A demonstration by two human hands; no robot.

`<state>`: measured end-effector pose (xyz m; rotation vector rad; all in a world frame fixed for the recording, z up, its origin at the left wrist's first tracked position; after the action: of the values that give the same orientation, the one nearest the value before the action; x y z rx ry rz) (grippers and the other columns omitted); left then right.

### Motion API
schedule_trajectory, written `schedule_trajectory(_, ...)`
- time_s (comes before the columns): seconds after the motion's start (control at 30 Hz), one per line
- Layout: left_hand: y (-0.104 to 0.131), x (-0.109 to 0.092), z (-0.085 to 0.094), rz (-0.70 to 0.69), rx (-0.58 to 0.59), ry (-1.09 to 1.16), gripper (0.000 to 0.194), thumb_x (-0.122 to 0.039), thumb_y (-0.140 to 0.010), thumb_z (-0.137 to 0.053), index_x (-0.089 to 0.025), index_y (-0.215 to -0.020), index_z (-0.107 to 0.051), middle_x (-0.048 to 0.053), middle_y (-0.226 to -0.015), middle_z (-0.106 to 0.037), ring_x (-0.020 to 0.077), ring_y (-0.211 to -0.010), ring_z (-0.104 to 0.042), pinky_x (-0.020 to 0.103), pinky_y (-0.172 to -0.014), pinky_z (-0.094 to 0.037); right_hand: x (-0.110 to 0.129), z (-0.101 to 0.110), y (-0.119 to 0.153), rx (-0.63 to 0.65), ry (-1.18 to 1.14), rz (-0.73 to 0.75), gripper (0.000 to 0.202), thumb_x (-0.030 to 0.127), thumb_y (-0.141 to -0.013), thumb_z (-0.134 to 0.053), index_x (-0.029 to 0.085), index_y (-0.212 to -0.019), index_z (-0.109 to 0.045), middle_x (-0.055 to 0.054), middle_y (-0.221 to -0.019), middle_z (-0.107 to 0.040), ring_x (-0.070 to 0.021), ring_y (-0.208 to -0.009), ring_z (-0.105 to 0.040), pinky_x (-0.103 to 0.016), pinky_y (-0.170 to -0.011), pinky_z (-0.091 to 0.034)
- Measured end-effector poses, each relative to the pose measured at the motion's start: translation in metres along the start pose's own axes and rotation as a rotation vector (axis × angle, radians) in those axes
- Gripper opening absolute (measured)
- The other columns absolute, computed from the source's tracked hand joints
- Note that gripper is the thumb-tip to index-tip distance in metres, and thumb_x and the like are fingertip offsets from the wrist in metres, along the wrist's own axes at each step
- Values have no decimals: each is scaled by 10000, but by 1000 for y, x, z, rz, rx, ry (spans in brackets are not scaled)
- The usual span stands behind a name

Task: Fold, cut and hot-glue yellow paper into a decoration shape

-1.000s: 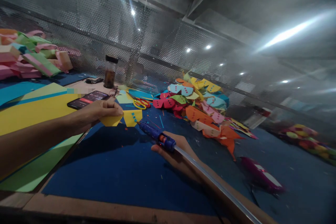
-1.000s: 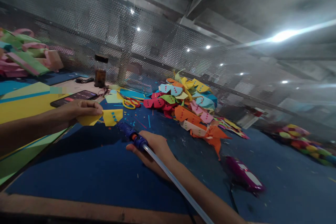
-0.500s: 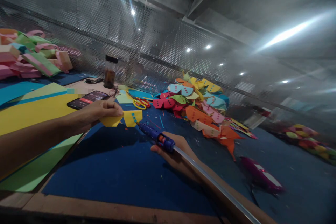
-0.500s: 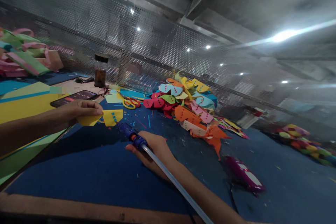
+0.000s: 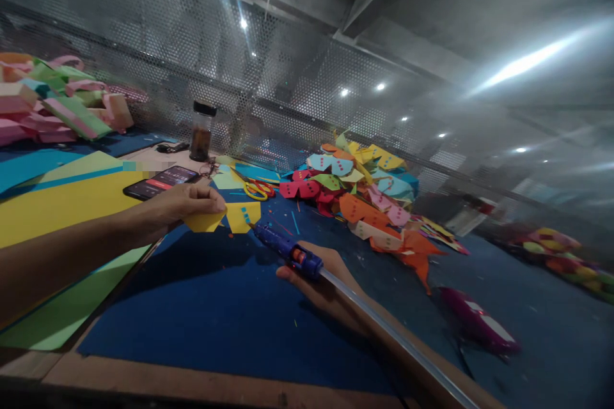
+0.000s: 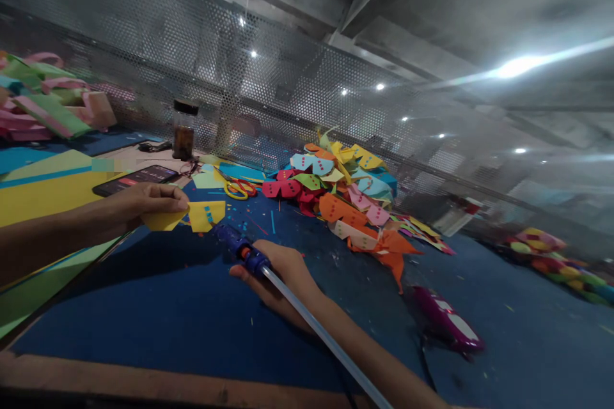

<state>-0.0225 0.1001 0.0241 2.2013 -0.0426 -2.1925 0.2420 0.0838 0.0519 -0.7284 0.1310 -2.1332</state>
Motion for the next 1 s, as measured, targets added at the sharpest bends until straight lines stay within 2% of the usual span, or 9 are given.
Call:
schedule_trajectory(0.17, -1, 2, 1, -3, 4, 1, 332, -389, -545, -970, -213, -722, -752, -3, -698, -704, 145, -631, -626, 204, -546, -427, 0, 1, 1, 8, -4, -29, 454, 585, -989, -598, 202, -758, -521, 24, -686, -538, -110, -590, -460, -238, -549, -333)
schedule_trajectory(0.33, 0, 1, 0, 4, 9, 23, 337, -396, -541, -975, -214, -714, -751, -1, -688, -707, 142, -632, -631, 199, -554, -433, 3, 0, 1, 15, 13, 50, 430, 547, -1006, -584, 204, -759, -503, 22, -701, -526, -106, -588, -446, -237, -562, -346)
schedule_trajectory(0.47, 1, -1, -1, -3, 3, 15, 335, -409, -554, -966, -214, -717, -748, -2, -676, -700, 148, -628, -625, 208, -552, -435, 1, 0, 1, -4, 18, 40, 417, 522, -998, -604, 206, -752, -487, 31, -691, -509, -103, -586, -440, -238, -570, -341)
schedule_trajectory(0.6, 1, 1, -2, -3, 16, 17, 324, -371, -563, -964, -199, -725, -742, -12, -673, -691, 139, -628, -607, 203, -547, -420, 1, 1, 1, -5, -15, -4, 439, 547, -987, -603, 210, -735, -479, 30, -671, -501, -108, -579, -441, -241, -554, -333)
schedule_trajectory(0.77, -1, 4, -2, -11, 42, 25, 355, -422, -631, -949, -166, -745, -731, -10, -670, -687, 116, -619, -582, 187, -545, -393, 3, 2, 1, -14, -2, -3, 450, 566, -1001, -577, 212, -742, -480, 26, -677, -505, -110, -583, -444, -240, -546, -342)
schedule_trajectory(1.0, -5, 8, -1, 18, 81, 24, 390, -434, -620, -950, -167, -767, -707, -22, -667, -675, 105, -605, -583, 182, -542, -407, 4, 1, -1, -2, -21, -4, 473, 596, -989, -576, 211, -738, -463, 30, -675, -496, -104, -580, -435, -230, -531, -317)
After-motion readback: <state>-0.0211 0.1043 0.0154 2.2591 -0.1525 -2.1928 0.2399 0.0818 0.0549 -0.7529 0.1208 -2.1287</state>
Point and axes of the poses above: each hand's wrist, its own y-axis away from the middle knuckle, its own z-axis out of the back of the hand, x = y × z, the point moved 6 cm from there along -y, towards the middle knuckle
